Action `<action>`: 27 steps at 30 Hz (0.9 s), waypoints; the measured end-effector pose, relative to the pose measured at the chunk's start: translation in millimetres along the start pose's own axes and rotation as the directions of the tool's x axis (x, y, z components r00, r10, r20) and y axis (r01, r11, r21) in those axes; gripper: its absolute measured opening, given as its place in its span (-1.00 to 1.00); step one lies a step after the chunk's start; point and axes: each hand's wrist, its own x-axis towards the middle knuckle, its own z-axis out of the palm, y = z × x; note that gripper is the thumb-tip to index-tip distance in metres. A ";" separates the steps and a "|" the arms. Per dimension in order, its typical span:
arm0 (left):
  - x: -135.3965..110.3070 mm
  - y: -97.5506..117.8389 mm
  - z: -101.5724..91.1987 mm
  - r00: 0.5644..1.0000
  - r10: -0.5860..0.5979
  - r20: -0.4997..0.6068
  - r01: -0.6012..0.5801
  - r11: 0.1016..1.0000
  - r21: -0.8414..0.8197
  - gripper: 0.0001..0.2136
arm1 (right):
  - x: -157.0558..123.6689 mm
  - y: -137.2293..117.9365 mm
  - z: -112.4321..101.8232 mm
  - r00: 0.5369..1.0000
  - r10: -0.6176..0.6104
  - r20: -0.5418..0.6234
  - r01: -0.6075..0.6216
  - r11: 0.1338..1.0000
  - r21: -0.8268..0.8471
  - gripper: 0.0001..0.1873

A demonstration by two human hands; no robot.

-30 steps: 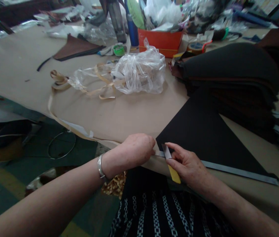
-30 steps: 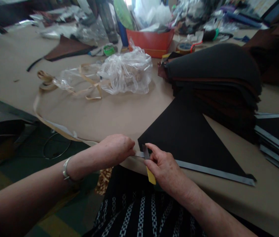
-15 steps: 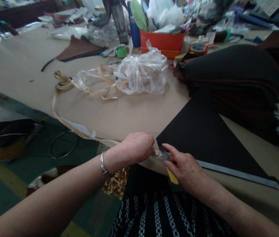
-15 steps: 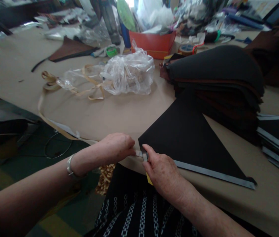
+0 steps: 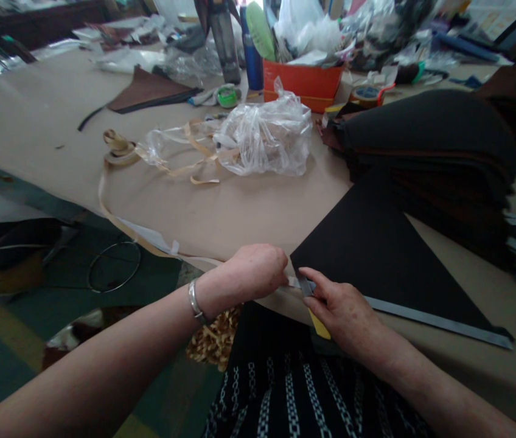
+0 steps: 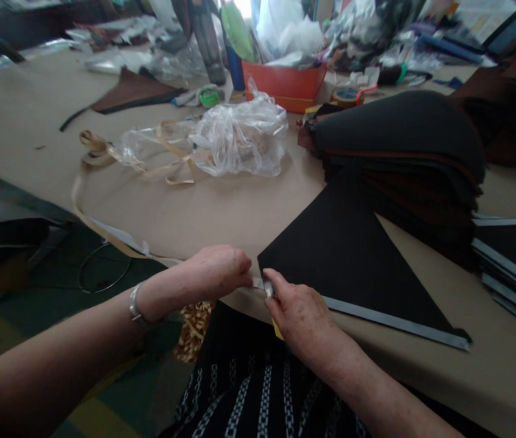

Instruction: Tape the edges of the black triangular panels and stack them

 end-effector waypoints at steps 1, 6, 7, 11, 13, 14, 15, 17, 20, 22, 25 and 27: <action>0.4 -0.8 0.5 1.000 0.001 -0.004 -0.001 1.000 -0.004 -0.72 | 0.4 -0.6 0.5 1.000 -0.004 0.001 0.004 1.000 -0.029 -0.51; -5.2 4.1 -2.2 1.000 0.016 -0.016 -0.016 0.999 -0.035 -0.71 | 2.4 -7.2 0.8 1.000 0.007 -0.001 -0.007 0.976 -0.216 -0.52; -9.0 8.6 -3.7 0.999 0.035 -0.016 -0.036 0.999 -0.039 -0.71 | 3.0 -9.1 1.1 1.000 0.011 -0.005 -0.012 0.968 -0.249 -0.52; -27.3 31.0 -6.0 0.967 0.255 -0.025 -0.254 0.939 -0.230 -0.78 | 3.0 -17.1 0.6 0.999 -0.006 0.047 0.018 0.969 -0.246 -0.51; -32.4 35.1 -2.5 0.958 0.278 -0.067 -0.284 0.898 -0.335 -0.80 | -0.9 -18.6 -4.9 0.997 -0.028 0.075 0.041 0.982 -0.183 -0.47; -32.7 33.9 0.2 0.967 0.241 -0.087 -0.256 0.900 -0.353 -0.78 | -4.4 -17.4 -10.3 0.997 -0.038 0.062 0.046 0.988 -0.145 -0.43; -31.4 30.9 3.0 0.977 0.185 -0.108 -0.211 0.915 -0.343 -0.74 | -9.2 -14.3 -17.6 0.999 -0.042 0.025 0.045 0.994 -0.100 -0.41; -25.5 22.2 8.8 0.981 0.107 -0.160 -0.152 0.943 -0.297 -0.69 | -21.4 -0.9 -38.3 0.996 -0.026 -0.085 0.028 0.999 0.016 -0.46; -13.0 12.7 16.7 0.945 0.164 -0.284 -0.230 0.949 -0.215 -0.69 | -39.4 38.8 -78.0 0.965 0.076 -0.252 -0.026 0.980 0.196 -0.73; -5.7 13.6 22.0 0.907 0.233 -0.350 -0.309 0.934 -0.179 -0.71 | -45.8 73.6 -102.8 0.925 0.162 -0.344 -0.068 0.961 0.270 -0.77; -0.3 23.7 28.9 0.905 0.208 -0.370 -0.286 0.943 -0.169 -0.76 | -47.6 123.7 -126.4 0.872 0.250 -0.421 -0.187 0.965 0.187 -0.75; -1.3 32.0 31.6 0.916 0.151 -0.373 -0.230 0.957 -0.177 -0.79 | -48.4 150.9 -130.0 0.854 0.259 -0.450 -0.270 0.962 0.041 -0.70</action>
